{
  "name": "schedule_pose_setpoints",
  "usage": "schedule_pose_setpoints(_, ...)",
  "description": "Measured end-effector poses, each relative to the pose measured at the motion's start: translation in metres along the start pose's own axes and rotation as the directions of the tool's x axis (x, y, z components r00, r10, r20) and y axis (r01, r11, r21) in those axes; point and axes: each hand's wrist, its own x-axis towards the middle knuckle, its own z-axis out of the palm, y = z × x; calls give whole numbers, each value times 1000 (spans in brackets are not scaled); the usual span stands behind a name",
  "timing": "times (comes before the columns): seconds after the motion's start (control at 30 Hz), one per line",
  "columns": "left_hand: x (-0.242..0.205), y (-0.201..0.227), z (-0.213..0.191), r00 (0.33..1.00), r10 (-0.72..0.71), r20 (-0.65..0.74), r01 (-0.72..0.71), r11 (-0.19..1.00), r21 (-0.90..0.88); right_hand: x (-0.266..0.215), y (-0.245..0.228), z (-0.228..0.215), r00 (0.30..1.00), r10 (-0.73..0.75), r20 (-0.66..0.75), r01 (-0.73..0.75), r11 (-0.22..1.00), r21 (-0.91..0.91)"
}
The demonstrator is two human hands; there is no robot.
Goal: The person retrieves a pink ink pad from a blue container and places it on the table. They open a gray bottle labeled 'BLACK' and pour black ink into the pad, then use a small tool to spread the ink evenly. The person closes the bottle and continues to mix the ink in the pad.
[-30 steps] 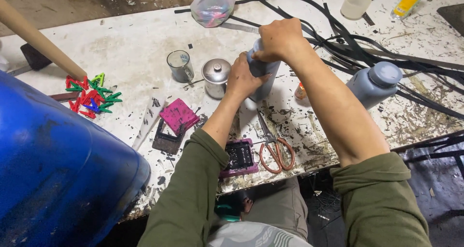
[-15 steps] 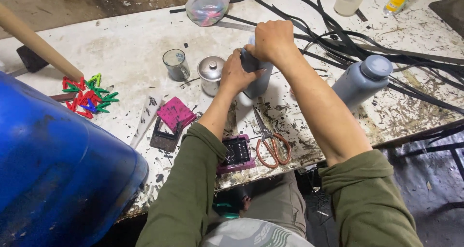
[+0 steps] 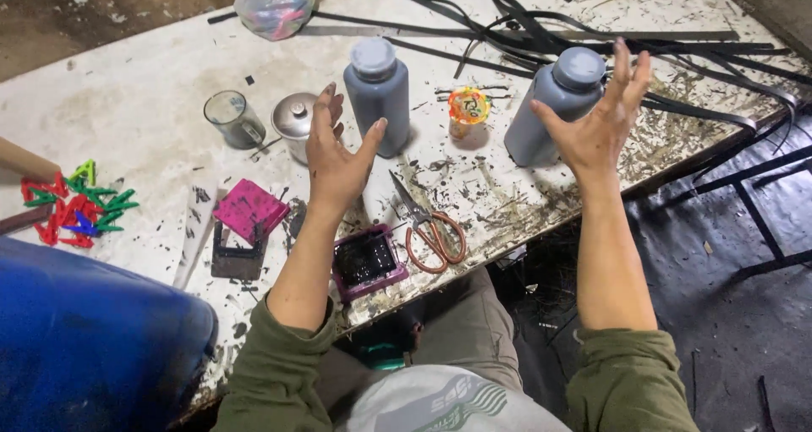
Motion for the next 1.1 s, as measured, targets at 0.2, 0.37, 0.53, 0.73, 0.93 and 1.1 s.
schedule_pose_setpoints(0.2, -70, 28, -33, 1000, -7, -19, 6, 999, -47, 1, 6, 8, 982, -188, 28, 186, 980, 72)
schedule_pose_setpoints(0.37, -103, 26, -70, 972, -219, -83, 211, 973, -92, -19, 73, -43, 958, 136, -251, 0, 879, 477)
schedule_pose_setpoints(0.53, -113, 37, -79, 974, -223, -27, 216, 964, -153, -66, 214, -21, 986, 77, -145, 30, 786, 618)
schedule_pose_setpoints(0.73, -114, 48, -77, 991, -122, -54, 109, 974, -197, -58, 2, -44, 997, 48, 64, -78, 401, 913)
schedule_pose_setpoints(0.93, -123, 42, -80, 988, -143, -66, 125, 965, -229, -54, -119, -60, 950, -106, 295, -244, 340, 908)
schedule_pose_setpoints(1.1, -132, 46, -86, 986, -164, 19, 164, 953, -254, -91, -184, -63, 864, -267, 427, -348, 297, 889)
